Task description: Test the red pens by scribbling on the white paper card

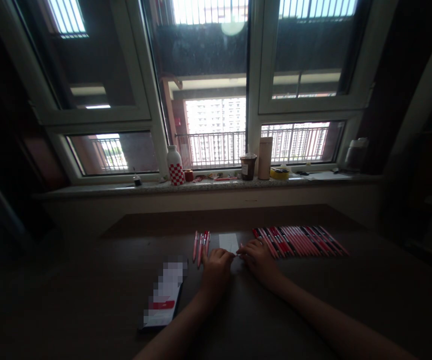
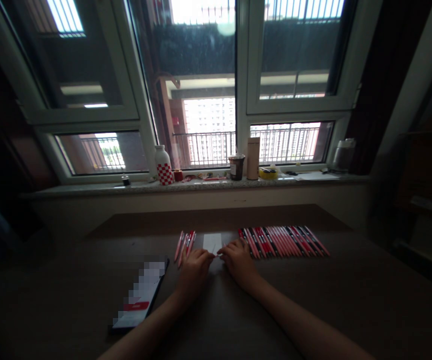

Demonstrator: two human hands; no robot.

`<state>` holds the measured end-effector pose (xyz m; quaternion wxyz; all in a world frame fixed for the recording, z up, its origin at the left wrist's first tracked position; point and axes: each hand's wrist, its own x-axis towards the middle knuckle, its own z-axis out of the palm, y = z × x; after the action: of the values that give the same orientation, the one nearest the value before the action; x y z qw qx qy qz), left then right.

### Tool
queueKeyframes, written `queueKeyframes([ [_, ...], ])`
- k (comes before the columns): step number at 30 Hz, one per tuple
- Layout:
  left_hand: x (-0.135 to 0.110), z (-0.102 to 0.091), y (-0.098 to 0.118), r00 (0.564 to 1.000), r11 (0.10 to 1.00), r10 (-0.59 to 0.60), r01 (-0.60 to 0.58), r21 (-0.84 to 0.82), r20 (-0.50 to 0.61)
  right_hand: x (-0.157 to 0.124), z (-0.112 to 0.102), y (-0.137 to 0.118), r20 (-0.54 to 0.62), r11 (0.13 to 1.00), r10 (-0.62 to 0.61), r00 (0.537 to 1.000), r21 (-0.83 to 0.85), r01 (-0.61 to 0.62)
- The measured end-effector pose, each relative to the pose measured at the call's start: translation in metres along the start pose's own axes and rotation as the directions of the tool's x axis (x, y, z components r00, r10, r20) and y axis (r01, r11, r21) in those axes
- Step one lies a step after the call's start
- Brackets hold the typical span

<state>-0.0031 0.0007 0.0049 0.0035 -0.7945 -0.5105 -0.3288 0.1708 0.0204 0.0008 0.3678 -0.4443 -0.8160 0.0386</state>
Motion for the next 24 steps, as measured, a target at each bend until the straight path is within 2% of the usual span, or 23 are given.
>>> queueKeyframes([
  [5,0.0004,0.0010,-0.0008,1.000,1.000,0.011,-0.011,-0.007,0.009,0.0000,0.0006,0.0012,-0.007,1.000,-0.001,1.000,0.012,0.001],
  [15,-0.0010,-0.0006,0.0031,0.995,0.993,-0.100,0.100,0.067,-0.002,0.0001,0.0047,0.0070,-0.027,1.000,-0.022,0.999,0.020,0.022],
  [24,-0.0006,-0.0030,0.0032,0.996,0.995,-0.089,0.088,0.040,0.029,-0.0002,0.0032,0.0058,-0.008,0.994,-0.067,0.998,0.090,0.067],
])
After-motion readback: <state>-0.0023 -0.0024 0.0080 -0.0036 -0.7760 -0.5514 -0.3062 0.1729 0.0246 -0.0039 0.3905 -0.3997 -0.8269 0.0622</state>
